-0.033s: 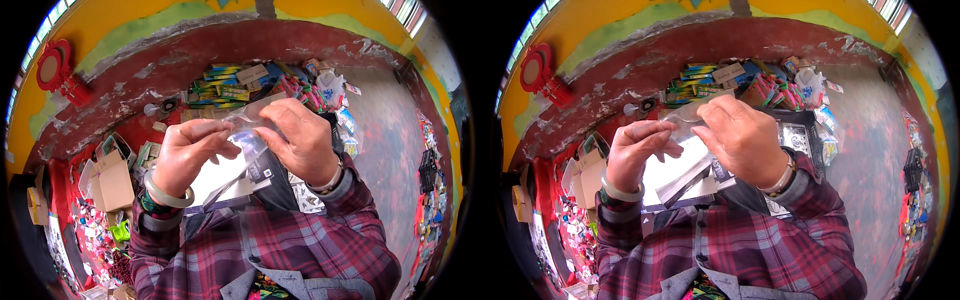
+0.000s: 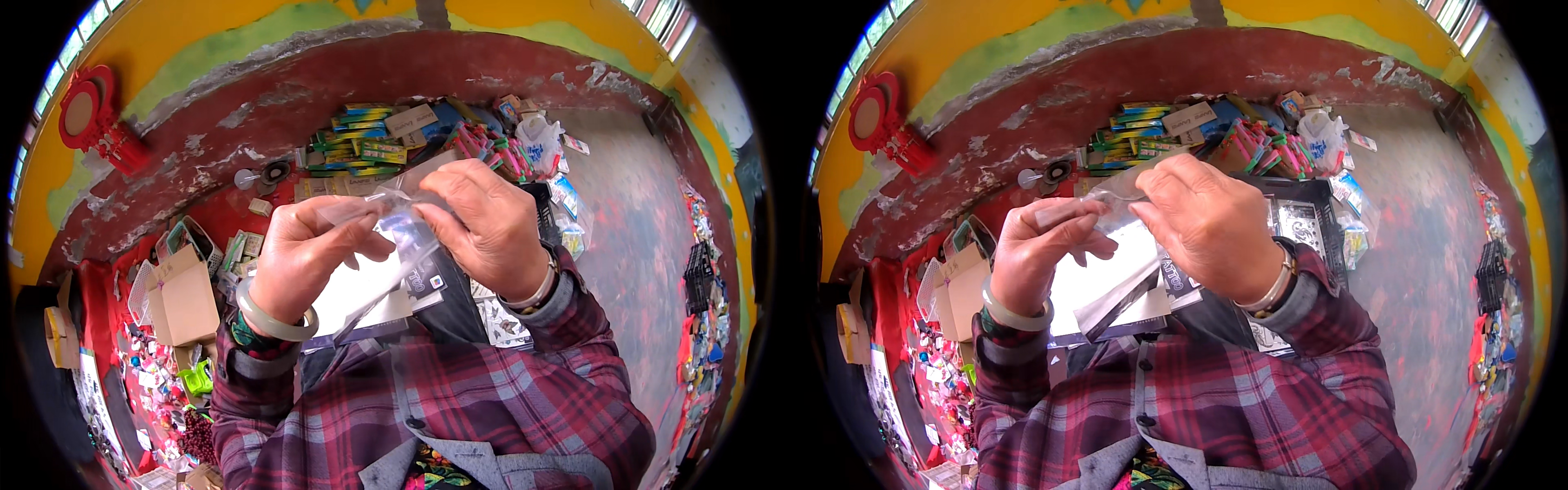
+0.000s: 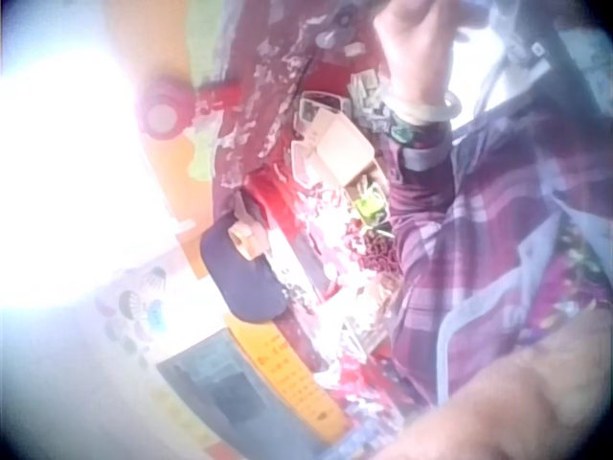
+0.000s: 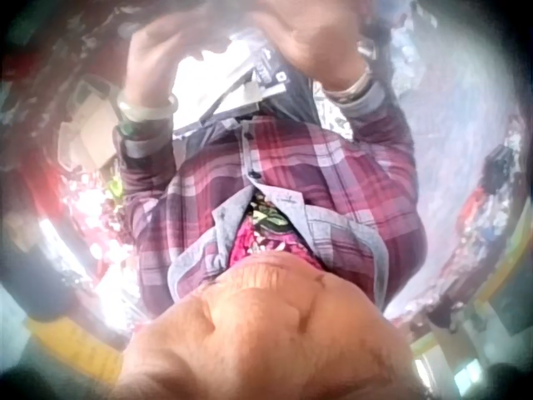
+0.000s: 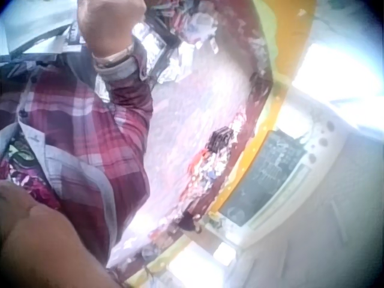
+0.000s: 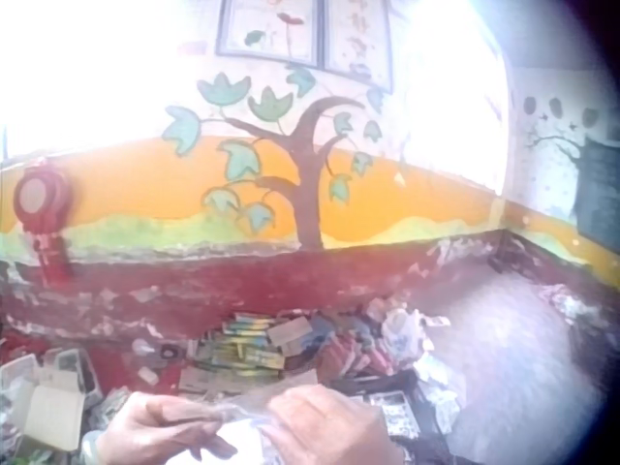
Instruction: The person wipes a sheet of temporary tattoos with a cloth, then places it into a clear plastic bag. They repeat this process with a second sheet of stickers, wiping it and bagging it. The person also handles a small black circular object at the start.
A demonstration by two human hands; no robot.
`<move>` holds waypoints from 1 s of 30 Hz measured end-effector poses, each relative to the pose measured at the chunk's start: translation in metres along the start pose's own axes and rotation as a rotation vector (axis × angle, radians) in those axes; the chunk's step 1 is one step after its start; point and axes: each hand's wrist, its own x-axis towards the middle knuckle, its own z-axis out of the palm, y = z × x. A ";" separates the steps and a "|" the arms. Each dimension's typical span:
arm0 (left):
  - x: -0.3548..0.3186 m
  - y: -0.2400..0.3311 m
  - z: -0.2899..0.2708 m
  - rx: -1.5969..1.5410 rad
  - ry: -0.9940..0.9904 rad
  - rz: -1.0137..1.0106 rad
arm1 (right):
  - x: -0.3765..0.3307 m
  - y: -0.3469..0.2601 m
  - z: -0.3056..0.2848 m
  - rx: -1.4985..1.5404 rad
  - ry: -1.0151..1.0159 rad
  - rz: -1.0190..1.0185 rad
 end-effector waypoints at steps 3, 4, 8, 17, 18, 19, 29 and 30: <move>0.000 0.000 0.003 0.009 -0.037 0.002 | -0.002 0.007 0.003 0.024 -0.003 -0.038; 0.000 -0.001 0.004 0.022 -0.043 0.016 | -0.002 0.007 0.003 0.032 -0.003 -0.034; -0.005 -0.006 0.005 0.051 -0.061 0.035 | 0.002 0.017 -0.001 -0.112 0.014 -0.095; -0.004 -0.009 -0.003 0.010 0.024 0.090 | 0.013 0.029 -0.033 0.083 0.062 0.266; -0.005 -0.011 -0.009 -0.054 0.018 0.084 | 0.009 0.037 -0.033 0.353 0.065 0.378; -0.003 -0.011 -0.012 -0.124 -0.006 0.083 | 0.001 0.046 -0.033 0.606 0.074 0.492; 0.001 -0.029 -0.030 0.019 -0.052 0.225 | -0.018 0.047 -0.020 1.131 -0.529 0.835; -0.001 -0.027 -0.032 -0.051 -0.011 0.211 | -0.015 0.042 -0.021 1.157 -0.454 0.852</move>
